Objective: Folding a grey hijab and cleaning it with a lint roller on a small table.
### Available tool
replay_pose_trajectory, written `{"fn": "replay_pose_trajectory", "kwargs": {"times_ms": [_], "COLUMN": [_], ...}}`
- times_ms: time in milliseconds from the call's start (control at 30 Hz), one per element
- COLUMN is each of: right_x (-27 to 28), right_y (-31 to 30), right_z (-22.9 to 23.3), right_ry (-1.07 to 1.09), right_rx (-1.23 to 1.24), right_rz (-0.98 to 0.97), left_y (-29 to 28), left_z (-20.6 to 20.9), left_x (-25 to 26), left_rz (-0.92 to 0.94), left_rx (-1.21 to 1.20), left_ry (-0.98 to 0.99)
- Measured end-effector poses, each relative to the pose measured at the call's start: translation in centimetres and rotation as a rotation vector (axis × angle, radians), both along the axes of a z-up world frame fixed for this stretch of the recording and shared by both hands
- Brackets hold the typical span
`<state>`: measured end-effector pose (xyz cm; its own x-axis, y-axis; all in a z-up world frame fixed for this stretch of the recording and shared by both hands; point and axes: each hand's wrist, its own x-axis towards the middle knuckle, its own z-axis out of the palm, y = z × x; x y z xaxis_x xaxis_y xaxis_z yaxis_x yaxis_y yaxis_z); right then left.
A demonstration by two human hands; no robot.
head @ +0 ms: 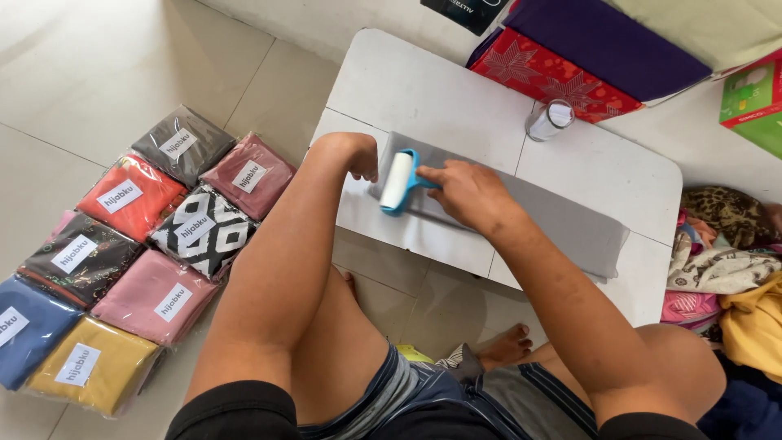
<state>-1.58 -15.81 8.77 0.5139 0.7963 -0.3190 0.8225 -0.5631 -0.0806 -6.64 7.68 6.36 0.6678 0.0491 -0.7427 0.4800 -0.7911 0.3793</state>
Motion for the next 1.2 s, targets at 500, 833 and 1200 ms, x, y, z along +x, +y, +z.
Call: {"fn": "replay_pose_trajectory", "kwargs": {"times_ms": [500, 833, 1200], "right_x": [-0.7, 4.8, 4.6], "right_y": [1.7, -6.9, 1.0], "right_z": [0.5, 5.0, 0.5], "right_ry": [0.09, 0.057, 0.05], "right_rx": [0.109, -0.026, 0.028], "right_rz": [-0.034, -0.119, -0.061], "left_y": [0.5, 1.2, -0.3], "left_z": [-3.8, -6.5, -5.0], "left_x": [1.2, 2.5, 3.4], "left_rz": [0.063, 0.046, 0.017], "left_rx": [0.128, 0.124, 0.081], "left_ry": [-0.295, -0.323, -0.64]}}
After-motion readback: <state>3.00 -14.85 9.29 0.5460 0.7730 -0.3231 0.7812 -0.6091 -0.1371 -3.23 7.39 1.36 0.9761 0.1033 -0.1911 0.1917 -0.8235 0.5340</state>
